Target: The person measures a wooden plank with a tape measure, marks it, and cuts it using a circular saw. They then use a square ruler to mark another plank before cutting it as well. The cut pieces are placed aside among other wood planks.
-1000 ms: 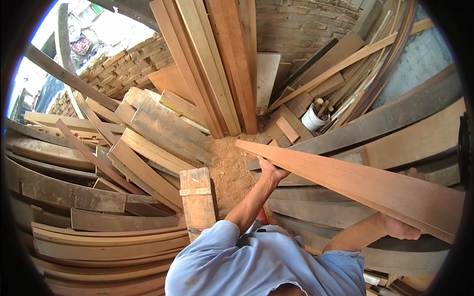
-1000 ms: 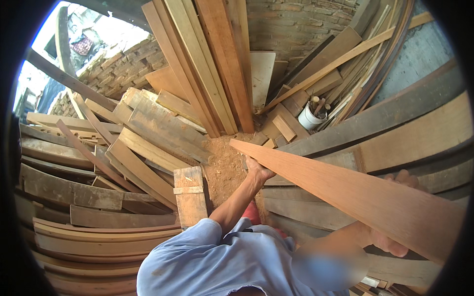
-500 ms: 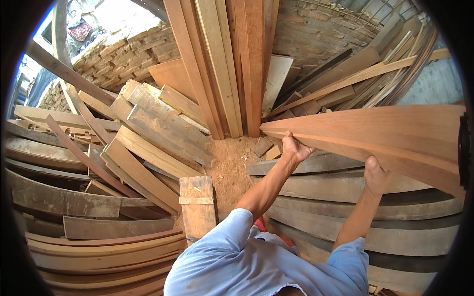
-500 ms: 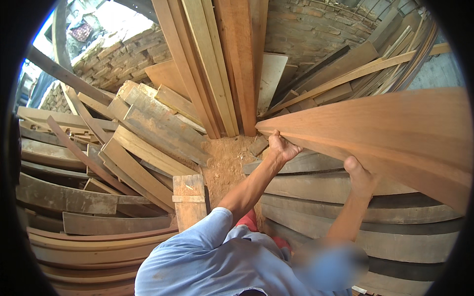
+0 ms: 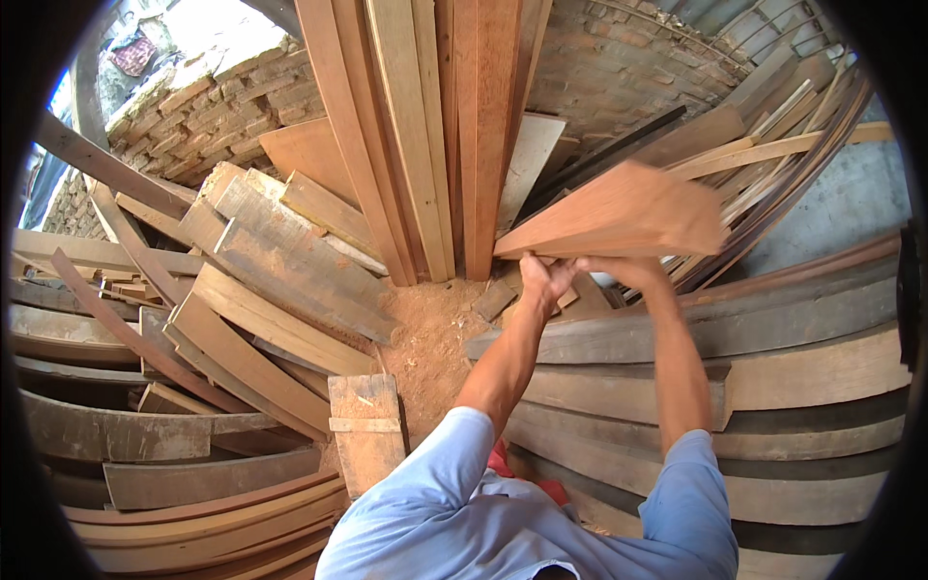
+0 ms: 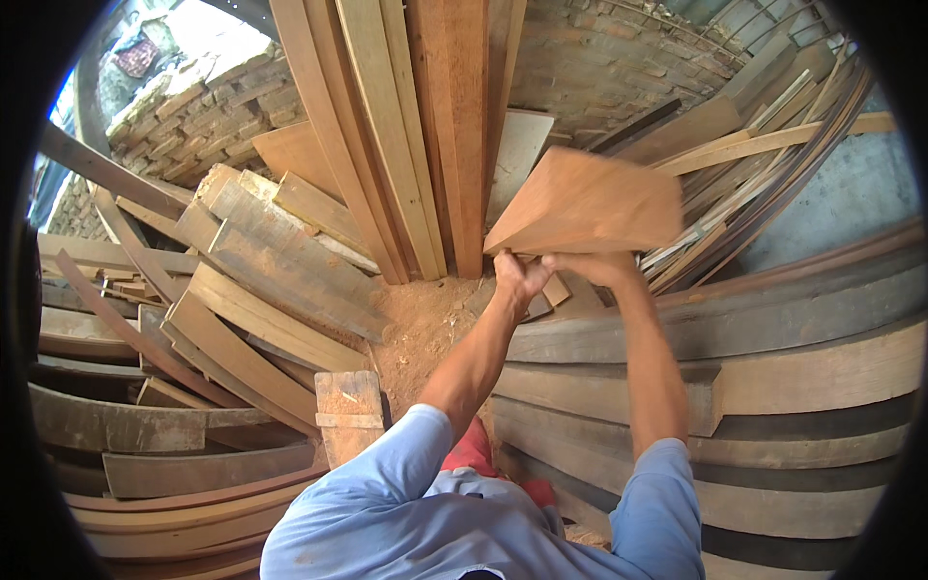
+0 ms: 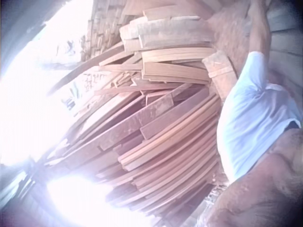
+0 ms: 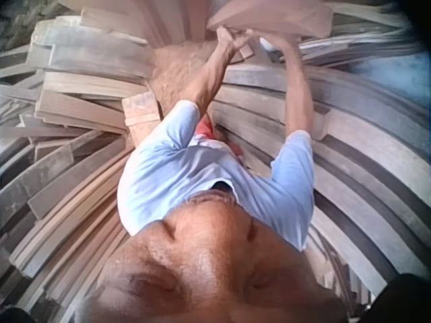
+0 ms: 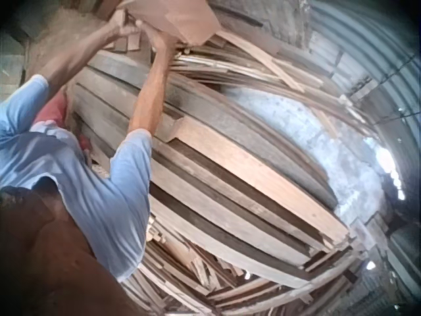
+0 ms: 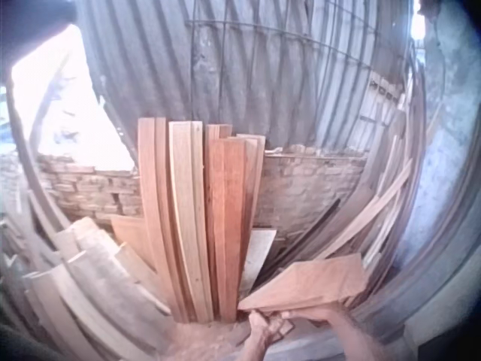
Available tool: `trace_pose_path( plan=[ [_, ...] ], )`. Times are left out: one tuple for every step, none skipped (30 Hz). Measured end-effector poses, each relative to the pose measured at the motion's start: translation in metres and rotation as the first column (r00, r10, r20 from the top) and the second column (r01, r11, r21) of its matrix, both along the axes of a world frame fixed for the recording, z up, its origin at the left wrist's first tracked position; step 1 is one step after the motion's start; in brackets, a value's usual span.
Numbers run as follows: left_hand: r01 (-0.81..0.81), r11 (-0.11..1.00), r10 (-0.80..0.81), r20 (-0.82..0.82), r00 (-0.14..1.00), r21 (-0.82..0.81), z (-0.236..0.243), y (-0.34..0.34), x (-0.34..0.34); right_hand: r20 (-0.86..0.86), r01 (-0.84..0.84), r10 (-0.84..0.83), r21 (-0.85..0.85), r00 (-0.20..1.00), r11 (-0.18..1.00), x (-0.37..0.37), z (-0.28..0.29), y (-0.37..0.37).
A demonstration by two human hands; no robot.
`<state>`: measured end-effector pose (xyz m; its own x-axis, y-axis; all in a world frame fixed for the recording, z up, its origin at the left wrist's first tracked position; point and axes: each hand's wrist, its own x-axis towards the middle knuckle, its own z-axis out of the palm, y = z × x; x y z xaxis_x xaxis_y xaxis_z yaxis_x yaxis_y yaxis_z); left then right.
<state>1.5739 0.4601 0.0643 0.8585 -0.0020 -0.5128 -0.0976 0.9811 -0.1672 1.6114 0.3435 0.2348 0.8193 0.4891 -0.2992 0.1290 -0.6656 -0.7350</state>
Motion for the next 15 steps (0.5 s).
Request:
trace_pose_path(
  plan=[
    [0.155, 0.983, -0.15, -0.048, 0.987, 0.101, 0.008, -0.012, -0.013, 0.05, 0.037, -0.039, 0.034, 0.998, 0.999, 0.007, -0.011, -0.018],
    [0.203, 0.96, -0.213, 0.032, 0.977, 0.194, -0.021, 0.012, -0.023, 0.116, -0.021, 0.009, 0.107, 0.993, 0.994, 0.008, -0.011, 0.004],
    [0.295, 0.917, -0.311, 0.017, 0.95, 0.267, -0.022, 0.014, -0.037, 0.166, -0.022, -0.004, 0.155, 0.986, 0.988, 0.011, -0.02, -0.004],
    [0.328, 0.887, -0.355, 0.028, 0.934, 0.326, -0.029, 0.019, -0.056, 0.137, -0.013, -0.024, 0.263, 0.99, 0.965, 0.013, -0.025, -0.005],
    [0.356, 0.838, -0.415, 0.061, 0.908, 0.413, -0.044, 0.032, -0.078, 0.114, -0.018, -0.028, 0.378, 0.993, 0.926, 0.018, -0.028, 0.001],
    [0.385, 0.797, -0.448, 0.029, 0.893, 0.465, -0.063, 0.045, -0.102, 0.089, -0.028, -0.018, 0.49, 0.996, 0.871, 0.028, -0.033, 0.012],
    [0.393, 0.749, -0.486, 0.038, 0.873, 0.533, -0.077, 0.053, -0.13, 0.145, -0.075, 0.008, 0.464, 0.989, 0.883, 0.042, -0.037, 0.014],
    [0.444, 0.668, -0.541, -0.019, 0.841, 0.598, -0.082, 0.061, -0.157, 0.151, -0.024, -0.057, 0.482, 0.987, 0.876, 0.052, -0.04, 0.016],
    [0.454, 0.649, -0.543, -0.045, 0.838, 0.611, -0.095, 0.07, -0.189, 0.157, 0.015, -0.109, 0.509, 0.982, 0.861, 0.062, -0.04, 0.028],
    [0.463, 0.632, -0.542, -0.073, 0.837, 0.622, -0.108, 0.076, -0.221, 0.157, 0.051, -0.159, 0.536, 0.975, 0.843, 0.072, -0.04, 0.042],
    [0.505, 0.624, -0.547, -0.127, 0.827, 0.597, -0.113, 0.077, -0.248, 0.198, 0.032, -0.209, 0.65, 0.958, 0.759, 0.085, -0.046, 0.048],
    [0.545, 0.619, -0.547, -0.189, 0.816, 0.566, -0.114, 0.078, -0.275, 0.256, 0.078, -0.273, 0.58, 0.927, 0.811, 0.097, -0.044, 0.056],
    [0.558, 0.597, -0.539, -0.228, 0.811, 0.576, -0.116, 0.078, -0.301, 0.315, 0.128, -0.322, 0.507, 0.893, 0.852, 0.109, -0.039, 0.068],
    [0.575, 0.576, -0.532, -0.267, 0.803, 0.581, -0.118, 0.076, -0.323, 0.376, 0.188, -0.363, 0.428, 0.852, 0.884, 0.119, -0.035, 0.078],
    [0.621, 0.526, -0.537, -0.339, 0.772, 0.581, -0.12, 0.071, -0.338, 0.402, 0.252, -0.408, 0.386, 0.82, 0.887, 0.129, -0.031, 0.084]
  ],
)
